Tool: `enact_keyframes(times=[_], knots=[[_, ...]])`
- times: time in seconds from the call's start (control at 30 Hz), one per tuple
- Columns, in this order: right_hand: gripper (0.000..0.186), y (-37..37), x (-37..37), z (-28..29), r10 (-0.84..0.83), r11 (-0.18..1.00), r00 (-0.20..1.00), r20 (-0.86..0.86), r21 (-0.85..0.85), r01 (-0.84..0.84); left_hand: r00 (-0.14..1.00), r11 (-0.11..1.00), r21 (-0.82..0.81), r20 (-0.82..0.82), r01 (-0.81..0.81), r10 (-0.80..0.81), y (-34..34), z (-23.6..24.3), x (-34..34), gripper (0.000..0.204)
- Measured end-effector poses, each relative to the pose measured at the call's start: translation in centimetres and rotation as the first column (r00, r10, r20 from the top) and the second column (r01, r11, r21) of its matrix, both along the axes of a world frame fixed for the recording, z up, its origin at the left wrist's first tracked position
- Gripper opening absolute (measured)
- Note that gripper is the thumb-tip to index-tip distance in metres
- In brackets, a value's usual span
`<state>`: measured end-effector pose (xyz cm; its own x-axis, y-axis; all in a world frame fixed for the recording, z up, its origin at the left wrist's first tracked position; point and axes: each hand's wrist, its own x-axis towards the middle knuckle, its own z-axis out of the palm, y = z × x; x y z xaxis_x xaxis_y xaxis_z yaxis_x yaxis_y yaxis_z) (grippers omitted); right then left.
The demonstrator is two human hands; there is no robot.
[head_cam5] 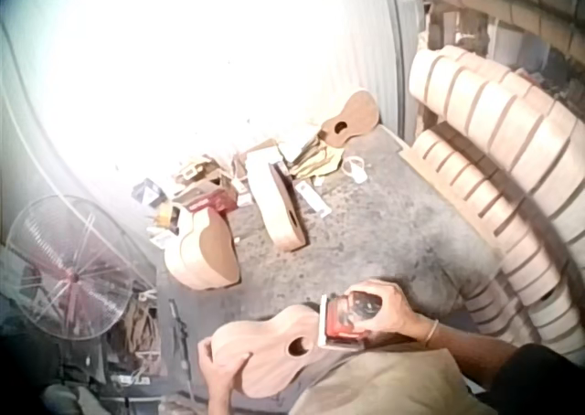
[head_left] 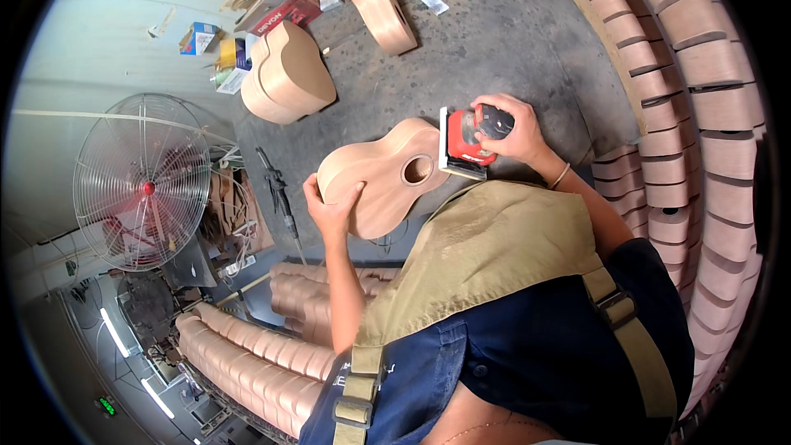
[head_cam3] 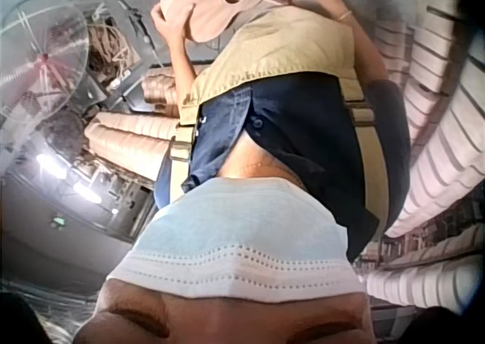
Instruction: The person uses a handheld electric sander to smooth the surface of a wooden guitar body. They systematically move the sander across the top, sides, and edges of the instrument, frequently rotating the body to access different areas.
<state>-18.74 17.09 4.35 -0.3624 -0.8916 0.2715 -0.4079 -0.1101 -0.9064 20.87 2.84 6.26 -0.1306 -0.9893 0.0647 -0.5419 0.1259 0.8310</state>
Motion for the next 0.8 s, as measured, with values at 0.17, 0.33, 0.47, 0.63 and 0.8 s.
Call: enact_keyframes(times=[0.17,0.33,0.47,0.63,0.8], knots=[[0.053,-2.4,-0.3,3.8,0.05,0.984,0.973,-0.225,-0.155,-0.086,0.998,0.999,0.021,0.047,0.033,-0.034,0.1,3.9,-3.9,0.085],[0.053,-3.7,0.9,7.1,0.193,0.948,0.865,-0.463,-0.139,-0.286,0.981,0.999,0.004,0.186,0.052,-0.052,-0.3,6.7,-8.0,0.091],[0.053,-4.6,1.4,7.9,0.18,0.938,0.927,-0.329,-0.228,-0.262,0.962,0.993,-0.075,0.262,0.093,-0.07,-0.5,6.6,-8.5,0.096],[0.056,-5.9,2.2,10.3,0.122,0.914,0.972,-0.203,-0.359,-0.19,0.942,0.986,-0.108,0.324,0.125,-0.084,0.1,7.2,-10.4,0.093],[0.058,-5.7,1.9,10.7,0.134,0.929,0.955,-0.265,-0.301,-0.214,0.938,0.986,-0.11,0.338,0.123,-0.08,-0.2,7.2,-10.2,0.096]])
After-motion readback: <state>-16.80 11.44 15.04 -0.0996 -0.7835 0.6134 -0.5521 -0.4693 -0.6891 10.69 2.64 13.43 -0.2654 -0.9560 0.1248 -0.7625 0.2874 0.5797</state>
